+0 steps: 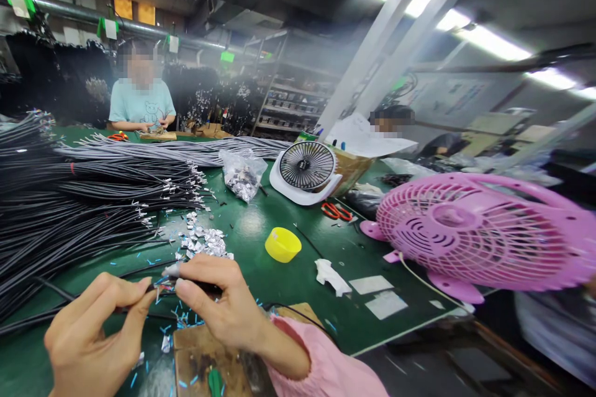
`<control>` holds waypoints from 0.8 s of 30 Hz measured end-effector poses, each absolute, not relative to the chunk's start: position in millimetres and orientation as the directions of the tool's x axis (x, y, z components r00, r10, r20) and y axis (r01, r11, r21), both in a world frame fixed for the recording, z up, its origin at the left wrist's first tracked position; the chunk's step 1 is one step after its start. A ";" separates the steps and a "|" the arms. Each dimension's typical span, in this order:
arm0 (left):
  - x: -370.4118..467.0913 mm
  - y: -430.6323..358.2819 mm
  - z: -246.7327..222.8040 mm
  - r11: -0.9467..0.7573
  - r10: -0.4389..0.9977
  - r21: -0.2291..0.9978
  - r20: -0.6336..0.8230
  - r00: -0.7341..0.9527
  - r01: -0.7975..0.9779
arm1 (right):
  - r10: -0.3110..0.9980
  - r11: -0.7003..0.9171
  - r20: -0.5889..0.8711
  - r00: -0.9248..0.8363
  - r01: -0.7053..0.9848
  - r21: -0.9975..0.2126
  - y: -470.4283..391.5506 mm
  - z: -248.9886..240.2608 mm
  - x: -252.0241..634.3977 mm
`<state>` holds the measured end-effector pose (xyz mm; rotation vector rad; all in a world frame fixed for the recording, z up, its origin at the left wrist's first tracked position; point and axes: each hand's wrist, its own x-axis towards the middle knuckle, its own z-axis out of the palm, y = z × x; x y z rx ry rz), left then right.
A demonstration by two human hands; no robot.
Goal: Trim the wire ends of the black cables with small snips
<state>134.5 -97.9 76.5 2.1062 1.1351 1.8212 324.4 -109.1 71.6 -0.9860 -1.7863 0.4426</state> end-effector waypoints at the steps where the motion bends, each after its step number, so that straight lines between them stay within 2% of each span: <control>1: 134.6 -98.0 76.4 -0.708 0.607 0.547 0.795 -0.013 0.447 | 0.788 0.601 0.595 -0.160 0.416 -0.683 -109.0 71.5 324.1; 8: 136.2 -99.1 77.2 -0.717 0.583 0.524 0.812 -0.017 0.461 | 0.790 0.594 0.596 -0.143 0.418 -0.687 -109.1 68.5 322.8; 14: 137.2 -97.1 80.8 -0.697 0.664 0.598 0.746 0.043 0.396 | 0.795 0.572 0.594 -0.120 0.475 -0.669 -109.3 72.4 321.7; 17: 135.0 -94.2 77.1 -0.614 0.779 0.722 0.620 0.097 0.319 | 0.758 0.609 0.637 -0.140 0.500 -0.616 -107.9 82.4 317.8; 20: 133.5 -90.8 74.9 -0.442 0.897 0.864 0.420 0.138 0.243 | 0.723 0.654 0.660 -0.204 0.510 -0.559 -107.0 90.9 314.0; 24: 136.0 -85.9 87.3 -0.169 0.954 0.969 0.115 0.276 0.180 | 0.750 0.633 0.642 -0.159 0.456 -0.626 -107.5 85.0 316.2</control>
